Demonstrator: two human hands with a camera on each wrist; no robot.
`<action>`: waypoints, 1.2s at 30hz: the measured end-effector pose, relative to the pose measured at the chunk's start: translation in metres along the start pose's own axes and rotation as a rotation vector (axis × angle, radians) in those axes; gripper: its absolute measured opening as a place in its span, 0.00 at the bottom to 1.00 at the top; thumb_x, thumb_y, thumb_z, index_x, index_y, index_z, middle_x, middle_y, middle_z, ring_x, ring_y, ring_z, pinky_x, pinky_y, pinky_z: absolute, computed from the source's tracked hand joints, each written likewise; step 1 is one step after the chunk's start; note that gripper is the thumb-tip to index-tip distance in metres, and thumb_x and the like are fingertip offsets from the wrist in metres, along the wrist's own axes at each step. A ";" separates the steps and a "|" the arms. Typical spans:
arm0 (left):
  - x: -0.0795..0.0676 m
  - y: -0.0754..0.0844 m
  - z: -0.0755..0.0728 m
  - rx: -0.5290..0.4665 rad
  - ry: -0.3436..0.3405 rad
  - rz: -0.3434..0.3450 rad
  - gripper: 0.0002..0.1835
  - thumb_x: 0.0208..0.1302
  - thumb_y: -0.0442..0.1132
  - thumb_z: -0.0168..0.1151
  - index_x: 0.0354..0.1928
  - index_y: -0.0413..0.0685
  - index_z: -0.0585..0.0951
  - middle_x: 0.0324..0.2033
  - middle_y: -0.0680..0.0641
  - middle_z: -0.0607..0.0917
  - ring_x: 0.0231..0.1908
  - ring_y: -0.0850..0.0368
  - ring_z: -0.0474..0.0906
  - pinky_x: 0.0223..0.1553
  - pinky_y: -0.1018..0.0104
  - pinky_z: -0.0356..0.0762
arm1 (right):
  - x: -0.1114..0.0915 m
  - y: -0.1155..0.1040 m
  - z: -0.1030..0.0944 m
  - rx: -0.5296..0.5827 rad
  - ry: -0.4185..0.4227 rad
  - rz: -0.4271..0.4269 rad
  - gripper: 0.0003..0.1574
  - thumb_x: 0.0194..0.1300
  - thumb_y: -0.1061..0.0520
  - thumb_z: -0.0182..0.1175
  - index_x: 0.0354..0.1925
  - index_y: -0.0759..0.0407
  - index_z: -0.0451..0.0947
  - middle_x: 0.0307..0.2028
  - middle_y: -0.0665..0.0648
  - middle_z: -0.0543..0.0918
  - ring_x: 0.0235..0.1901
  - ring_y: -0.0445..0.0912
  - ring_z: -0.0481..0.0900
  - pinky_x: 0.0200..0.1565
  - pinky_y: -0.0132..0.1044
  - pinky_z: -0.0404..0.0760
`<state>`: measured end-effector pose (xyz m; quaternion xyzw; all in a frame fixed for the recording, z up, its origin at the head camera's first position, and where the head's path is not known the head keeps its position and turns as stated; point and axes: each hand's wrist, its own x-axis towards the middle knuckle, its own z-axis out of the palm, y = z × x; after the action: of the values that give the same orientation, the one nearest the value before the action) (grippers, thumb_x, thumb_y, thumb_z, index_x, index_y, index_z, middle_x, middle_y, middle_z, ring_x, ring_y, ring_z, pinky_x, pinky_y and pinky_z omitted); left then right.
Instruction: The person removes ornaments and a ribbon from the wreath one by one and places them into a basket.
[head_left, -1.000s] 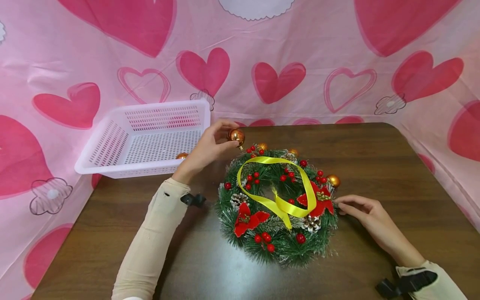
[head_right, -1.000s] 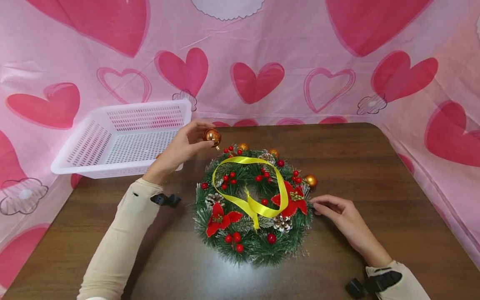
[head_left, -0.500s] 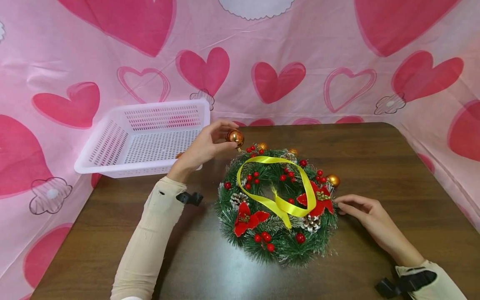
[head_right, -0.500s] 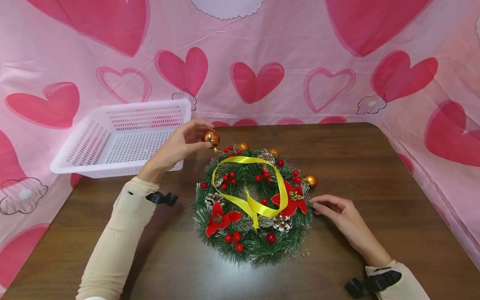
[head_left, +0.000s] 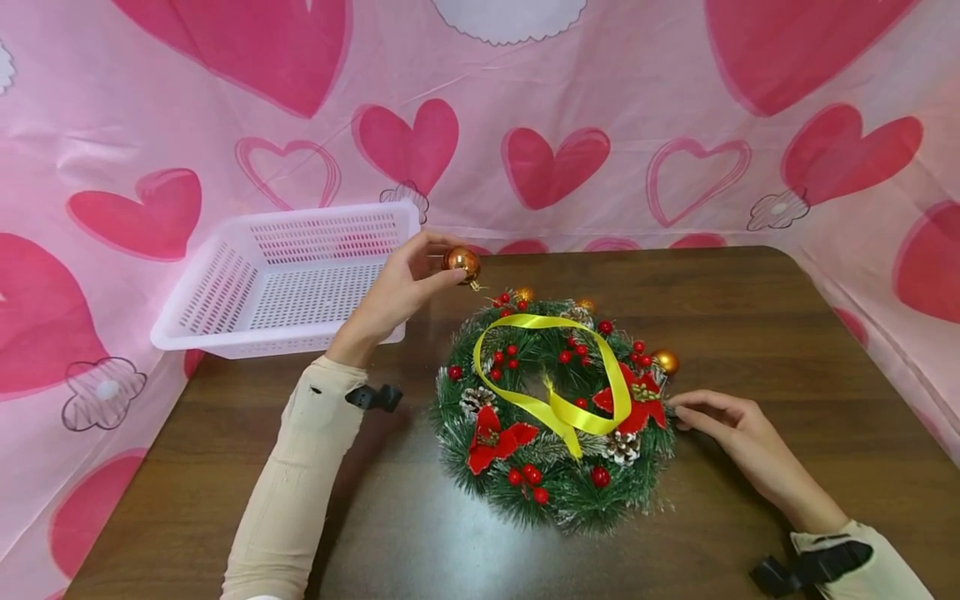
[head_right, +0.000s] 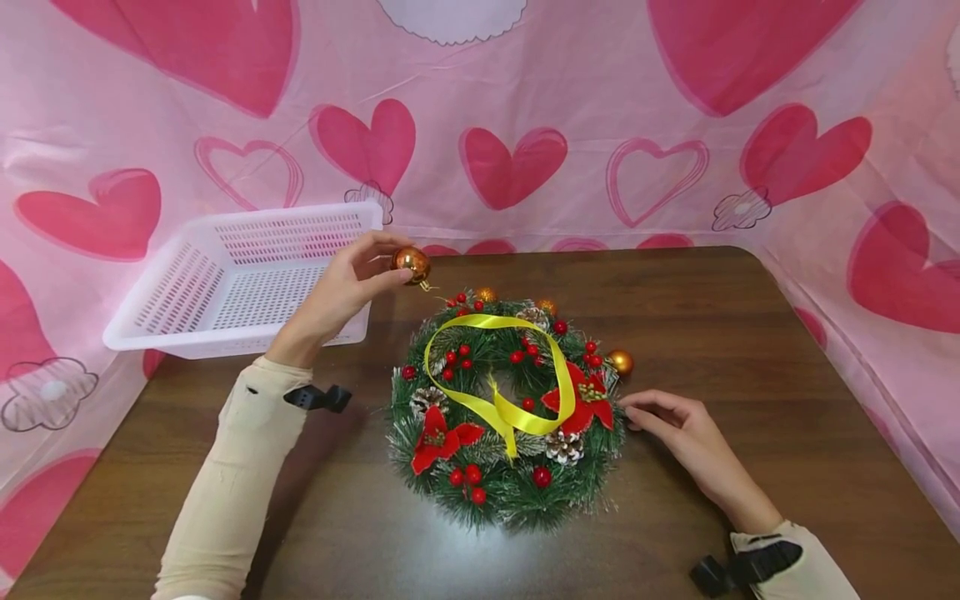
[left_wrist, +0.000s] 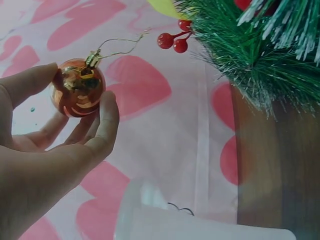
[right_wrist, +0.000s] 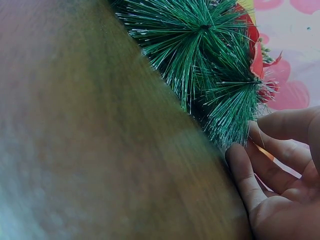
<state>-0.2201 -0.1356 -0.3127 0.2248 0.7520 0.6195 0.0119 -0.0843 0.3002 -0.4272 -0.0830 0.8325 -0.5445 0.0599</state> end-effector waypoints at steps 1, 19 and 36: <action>0.000 0.001 -0.001 0.002 0.012 -0.001 0.21 0.66 0.33 0.65 0.60 0.39 0.75 0.55 0.41 0.79 0.51 0.49 0.80 0.53 0.63 0.78 | 0.000 0.000 0.000 -0.003 -0.001 0.003 0.18 0.75 0.56 0.55 0.56 0.65 0.79 0.49 0.46 0.85 0.45 0.41 0.83 0.44 0.28 0.80; -0.026 0.009 -0.019 -0.032 0.245 0.076 0.22 0.67 0.35 0.65 0.61 0.39 0.74 0.54 0.41 0.80 0.54 0.50 0.79 0.49 0.64 0.82 | 0.000 -0.003 -0.002 0.015 -0.002 -0.009 0.18 0.75 0.56 0.56 0.56 0.65 0.80 0.50 0.47 0.85 0.44 0.42 0.83 0.43 0.31 0.81; -0.048 0.016 -0.048 -0.003 0.341 0.081 0.22 0.66 0.34 0.65 0.60 0.36 0.73 0.52 0.42 0.78 0.50 0.53 0.79 0.47 0.71 0.81 | 0.000 0.001 -0.001 0.072 -0.020 -0.041 0.18 0.75 0.59 0.54 0.56 0.69 0.78 0.50 0.48 0.85 0.45 0.42 0.83 0.44 0.32 0.82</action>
<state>-0.1864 -0.1953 -0.2993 0.1464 0.7325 0.6499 -0.1403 -0.0841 0.3013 -0.4276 -0.1033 0.8099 -0.5742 0.0600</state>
